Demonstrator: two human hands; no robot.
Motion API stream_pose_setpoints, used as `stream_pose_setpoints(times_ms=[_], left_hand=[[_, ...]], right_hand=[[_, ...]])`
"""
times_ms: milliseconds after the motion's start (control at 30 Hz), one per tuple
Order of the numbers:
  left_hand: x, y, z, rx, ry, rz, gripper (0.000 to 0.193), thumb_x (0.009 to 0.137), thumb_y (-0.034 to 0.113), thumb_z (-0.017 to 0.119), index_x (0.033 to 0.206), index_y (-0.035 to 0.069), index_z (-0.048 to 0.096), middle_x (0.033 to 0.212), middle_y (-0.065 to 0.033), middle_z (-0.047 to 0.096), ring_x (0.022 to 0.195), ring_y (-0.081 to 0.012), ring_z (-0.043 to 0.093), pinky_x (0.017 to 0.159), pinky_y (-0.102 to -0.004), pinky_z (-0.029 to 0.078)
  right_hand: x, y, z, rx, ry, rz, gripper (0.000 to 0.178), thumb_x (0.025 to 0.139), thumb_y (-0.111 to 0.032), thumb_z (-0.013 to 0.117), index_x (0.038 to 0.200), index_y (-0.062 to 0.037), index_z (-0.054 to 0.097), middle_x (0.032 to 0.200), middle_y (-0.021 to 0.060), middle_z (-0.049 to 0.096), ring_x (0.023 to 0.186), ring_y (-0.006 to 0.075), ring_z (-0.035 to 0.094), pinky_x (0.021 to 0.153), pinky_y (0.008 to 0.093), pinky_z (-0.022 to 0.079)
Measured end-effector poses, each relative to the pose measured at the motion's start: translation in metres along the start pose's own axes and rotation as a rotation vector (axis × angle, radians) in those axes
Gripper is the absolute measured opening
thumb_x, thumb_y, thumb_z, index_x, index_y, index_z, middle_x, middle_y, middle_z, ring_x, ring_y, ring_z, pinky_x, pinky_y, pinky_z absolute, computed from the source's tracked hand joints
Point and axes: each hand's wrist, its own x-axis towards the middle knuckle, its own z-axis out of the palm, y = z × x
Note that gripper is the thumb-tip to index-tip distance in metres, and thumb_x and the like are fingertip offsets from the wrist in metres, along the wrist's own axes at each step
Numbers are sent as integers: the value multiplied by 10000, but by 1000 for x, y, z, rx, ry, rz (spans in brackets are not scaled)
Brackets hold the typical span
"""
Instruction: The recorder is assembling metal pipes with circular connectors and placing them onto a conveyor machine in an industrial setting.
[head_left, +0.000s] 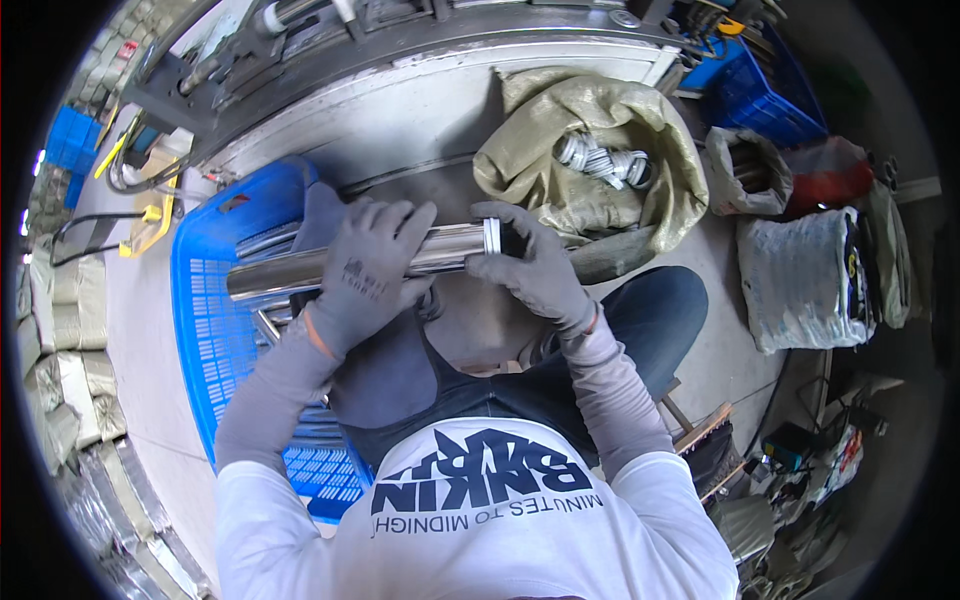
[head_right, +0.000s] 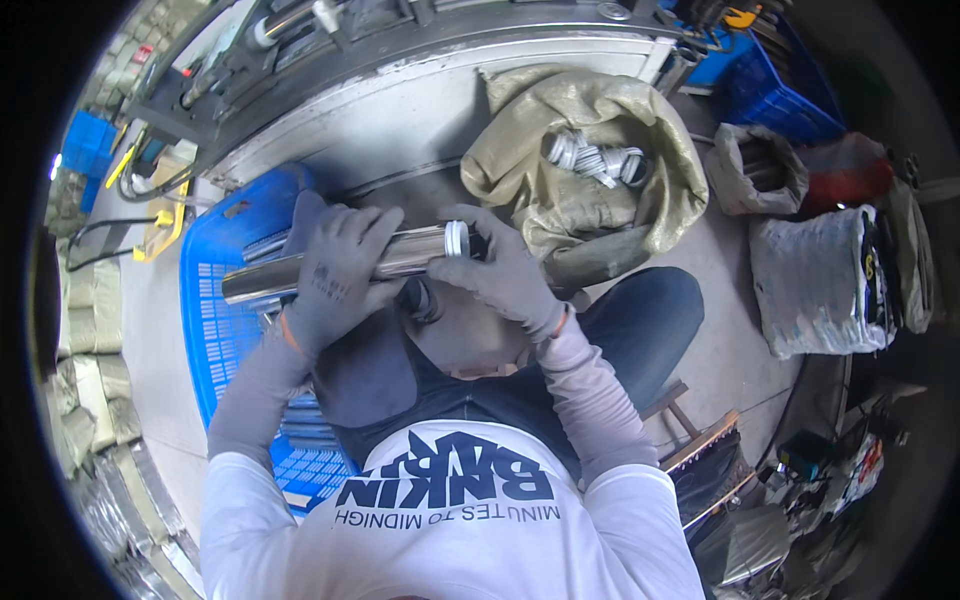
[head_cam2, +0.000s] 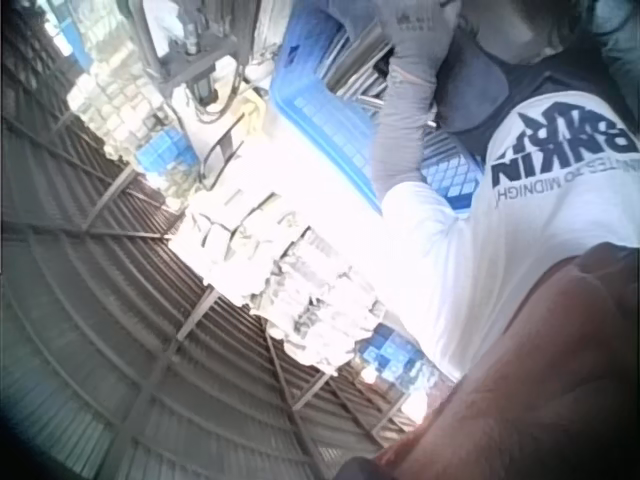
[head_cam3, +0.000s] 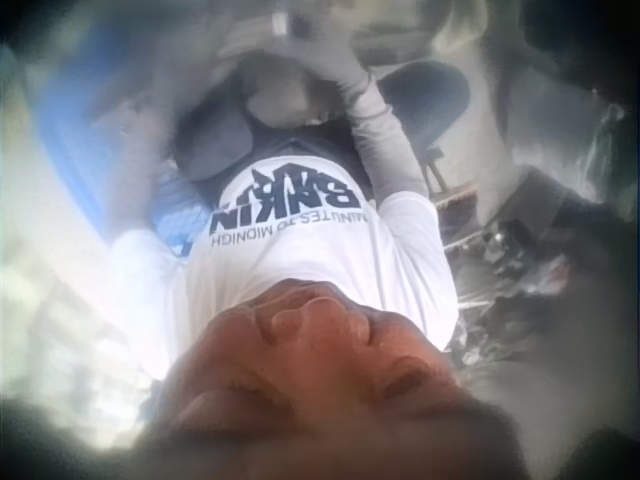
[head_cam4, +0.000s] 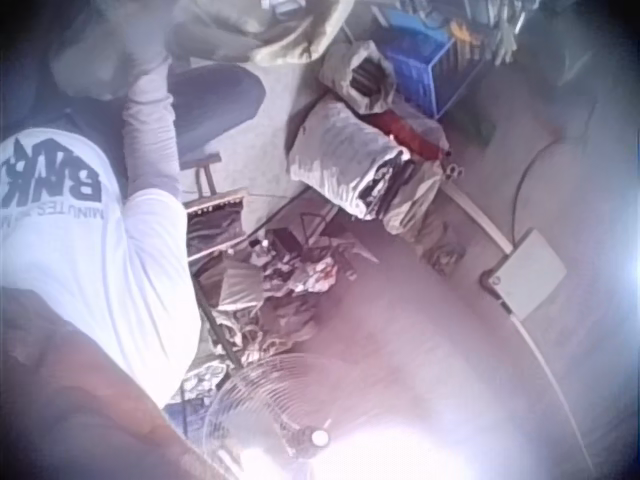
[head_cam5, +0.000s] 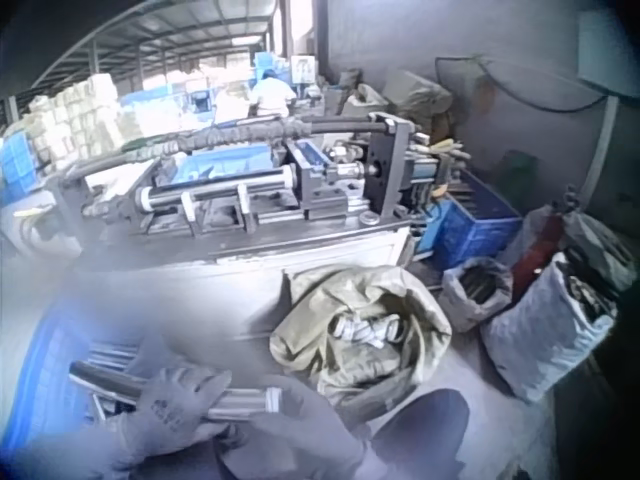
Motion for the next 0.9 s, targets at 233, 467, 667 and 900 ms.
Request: stream_pose_setpoints(times_ms=[233, 467, 667, 900], left_hand=[[-55, -18, 28, -879, 507, -387, 584, 924, 164, 793, 1436, 8, 557, 1367, -165, 639, 1247, -297, 638, 1097, -450, 496], [17, -80, -7, -1222, 981, -186, 459, 1008, -94, 598, 1457, -16, 548, 1416, -206, 609, 1306, -314, 626, 1142, -436, 506], [33, -8, -109, -782, 456, -494, 456, 876, 32, 728, 1319, 2, 623, 963, -42, 677, 853, -140, 661, 746, -292, 526], [-2, -9, -6, -151, 112, -118, 623, 716, 179, 784, 1304, 47, 624, 1059, -184, 653, 965, -387, 643, 856, -504, 509]], right_hand=[[12, 7, -26, 376, 211, -94, 491, 917, -94, 785, 1355, 25, 598, 1171, 93, 699, 953, 141, 688, 780, 279, 606], [35, 2, -27, 80, 215, -126, 642, 965, -261, 772, 1487, 32, 543, 1334, 147, 681, 1208, 204, 644, 1036, 322, 504], [75, 96, -183, -1062, 1047, 336, 554, 916, -501, 712, 1299, -100, 727, 1360, 261, 622, 1266, 444, 610, 1050, 501, 511], [79, 107, -175, -1260, 845, 457, 482, 836, -454, 800, 1196, -134, 776, 1355, 179, 642, 1258, 348, 641, 1021, 463, 537]])
